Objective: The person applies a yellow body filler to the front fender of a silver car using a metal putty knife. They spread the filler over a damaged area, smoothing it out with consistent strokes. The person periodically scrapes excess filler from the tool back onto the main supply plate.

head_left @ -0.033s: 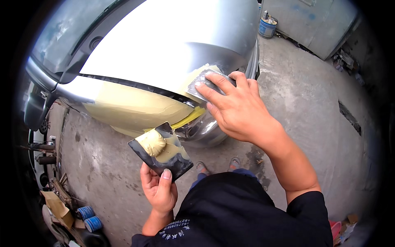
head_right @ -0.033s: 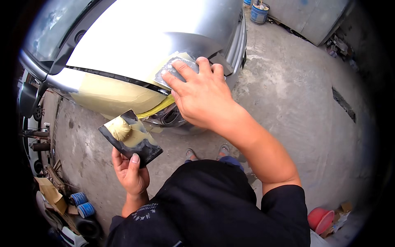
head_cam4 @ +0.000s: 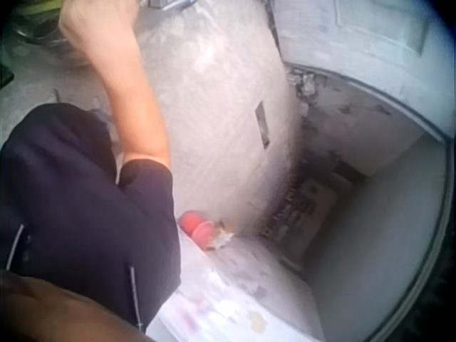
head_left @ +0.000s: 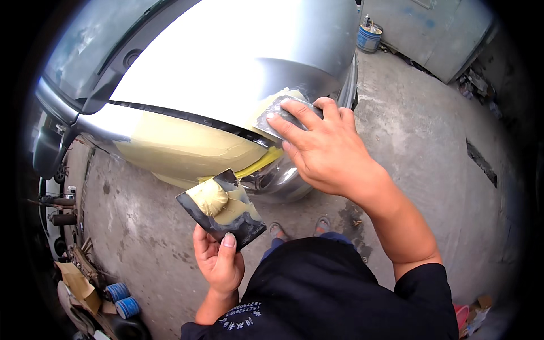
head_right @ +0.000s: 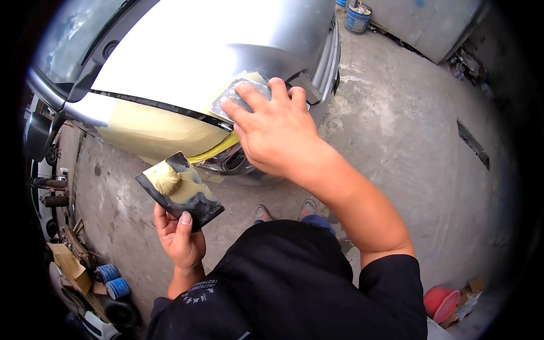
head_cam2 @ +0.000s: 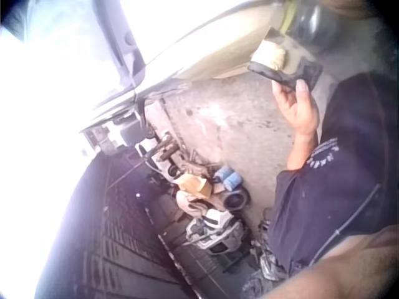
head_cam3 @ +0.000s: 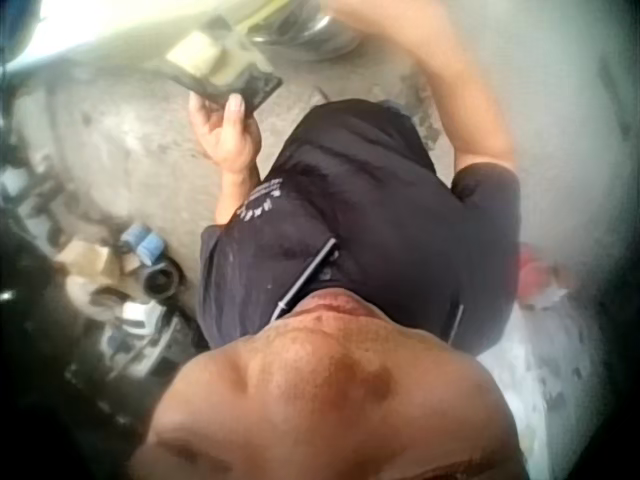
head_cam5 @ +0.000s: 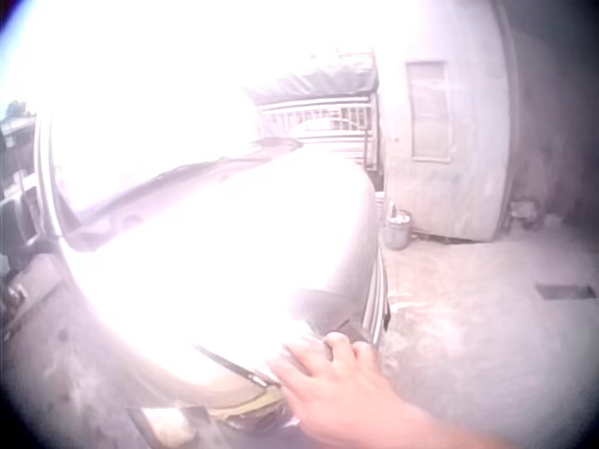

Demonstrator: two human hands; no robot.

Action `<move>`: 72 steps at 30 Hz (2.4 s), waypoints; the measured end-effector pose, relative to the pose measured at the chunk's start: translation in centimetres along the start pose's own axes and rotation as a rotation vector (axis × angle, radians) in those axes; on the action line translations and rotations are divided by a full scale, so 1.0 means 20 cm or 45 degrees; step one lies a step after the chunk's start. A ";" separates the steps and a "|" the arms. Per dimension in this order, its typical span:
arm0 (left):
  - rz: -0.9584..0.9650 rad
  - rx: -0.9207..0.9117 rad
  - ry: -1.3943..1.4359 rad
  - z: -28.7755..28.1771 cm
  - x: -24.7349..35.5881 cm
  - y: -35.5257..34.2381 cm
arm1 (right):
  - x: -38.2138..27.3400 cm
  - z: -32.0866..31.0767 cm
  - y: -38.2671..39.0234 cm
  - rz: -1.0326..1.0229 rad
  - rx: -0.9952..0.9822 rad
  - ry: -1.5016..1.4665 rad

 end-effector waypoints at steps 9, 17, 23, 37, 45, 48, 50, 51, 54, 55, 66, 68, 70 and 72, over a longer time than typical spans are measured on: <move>-0.007 0.126 -0.003 -0.05 0.00 -0.02 | -0.02 0.06 0.11 0.018 -0.059 -0.033; -0.038 0.123 0.023 -0.04 0.00 -0.04 | -0.03 -0.06 0.03 -0.013 0.002 0.035; -0.032 0.150 0.023 -0.04 -0.01 -0.04 | -0.08 -0.01 -0.08 -0.036 -0.070 0.082; -0.045 0.116 0.038 -0.05 -0.02 -0.05 | -0.05 -0.06 -0.11 -0.054 -0.134 0.078; -0.047 0.135 0.015 -0.05 -0.02 -0.06 | 0.01 0.00 0.01 -0.089 -0.128 0.013; -0.055 0.140 0.008 -0.04 -0.02 -0.07 | 0.04 0.04 0.07 -0.067 -0.091 -0.016; -0.059 0.163 -0.005 -0.05 -0.02 -0.07 | 0.06 0.09 0.12 -0.041 -0.057 -0.052; -0.062 0.175 -0.012 -0.05 -0.03 -0.07 | 0.06 0.11 0.13 -0.032 -0.046 -0.059; -0.058 0.173 -0.018 -0.04 -0.03 -0.08 | 0.09 0.16 0.19 -0.011 -0.005 -0.082; -0.067 0.175 -0.018 -0.04 -0.04 -0.08 | 0.09 0.18 0.20 -0.009 0.012 -0.091; -0.095 0.184 0.055 0.00 -0.04 -0.09 | 0.15 0.01 0.09 0.119 0.032 -0.050; -0.100 0.176 0.059 0.00 -0.04 -0.09 | 0.15 -0.01 0.01 0.123 -0.033 -0.058; -0.097 0.183 0.053 -0.01 -0.04 -0.08 | 0.14 0.01 -0.04 0.104 -0.105 -0.068; -0.086 0.202 0.039 -0.03 -0.03 -0.07 | 0.13 0.02 -0.03 0.114 -0.151 -0.094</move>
Point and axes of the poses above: each hand's wrist, its own y-axis away from the middle knuckle, its own z-axis out of the palm, x = y × z, the point moved 5 cm from there along -y, towards the middle knuckle, and after that the axes turned 1 degree about y, right-handed, at the moved point
